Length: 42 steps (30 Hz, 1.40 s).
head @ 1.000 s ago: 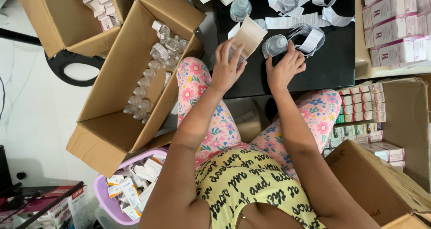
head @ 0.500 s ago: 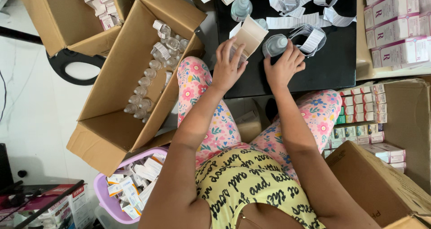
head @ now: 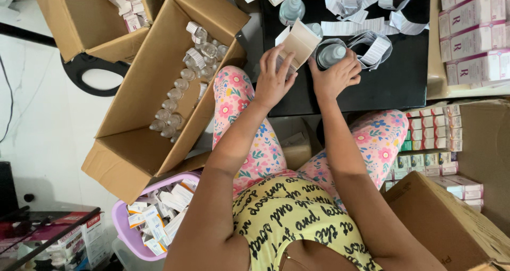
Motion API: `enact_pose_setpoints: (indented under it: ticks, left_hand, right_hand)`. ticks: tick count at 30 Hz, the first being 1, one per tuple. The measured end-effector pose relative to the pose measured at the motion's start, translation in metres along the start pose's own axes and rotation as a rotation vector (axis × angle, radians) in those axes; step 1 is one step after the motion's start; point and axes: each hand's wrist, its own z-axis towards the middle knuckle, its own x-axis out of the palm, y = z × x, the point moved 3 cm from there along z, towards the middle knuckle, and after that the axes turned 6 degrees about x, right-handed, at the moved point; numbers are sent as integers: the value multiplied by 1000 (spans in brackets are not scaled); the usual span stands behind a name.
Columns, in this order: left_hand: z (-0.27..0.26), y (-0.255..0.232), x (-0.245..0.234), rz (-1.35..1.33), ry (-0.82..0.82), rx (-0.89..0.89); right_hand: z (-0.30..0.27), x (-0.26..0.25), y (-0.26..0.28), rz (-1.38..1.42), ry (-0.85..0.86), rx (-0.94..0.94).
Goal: The person sits cross-legged and repeatedly picks up small clear bottles and white boxes, places each bottle into a box, and sets the closed box aside. The person handles bottles and boxes one at a time, moving them between a large cardboard box and the lap workspace.
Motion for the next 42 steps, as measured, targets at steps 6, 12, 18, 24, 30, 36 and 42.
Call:
enact_pose_setpoints:
  ticks: [6,12,18,24,30,36,42]
  left_hand:
    - [-2,6,3,-95,-24,0]
    - [0,8,2,-217,-160,82]
    - [1,5,4,-262,-115,116]
    - [6,-3,6,-281,-65,125]
    - [6,1,1,-242,-1,64]
    - [5,-10,-1,-336,20,100]
    - [2,-11,7,-323,36,109]
  right_hand:
    - [-7,16,-21,3,47,-83]
    - [3,-20,-34,106,-21,-134]
    - [21,-88,-31,772,21,-110]
    - [-6,-79,22,1927,579,352]
    - [-5,-101,51,1799,740,270]
    - [-5,-123,56,1611,608,24]
    - [-2,-113,44,1688,696,144]
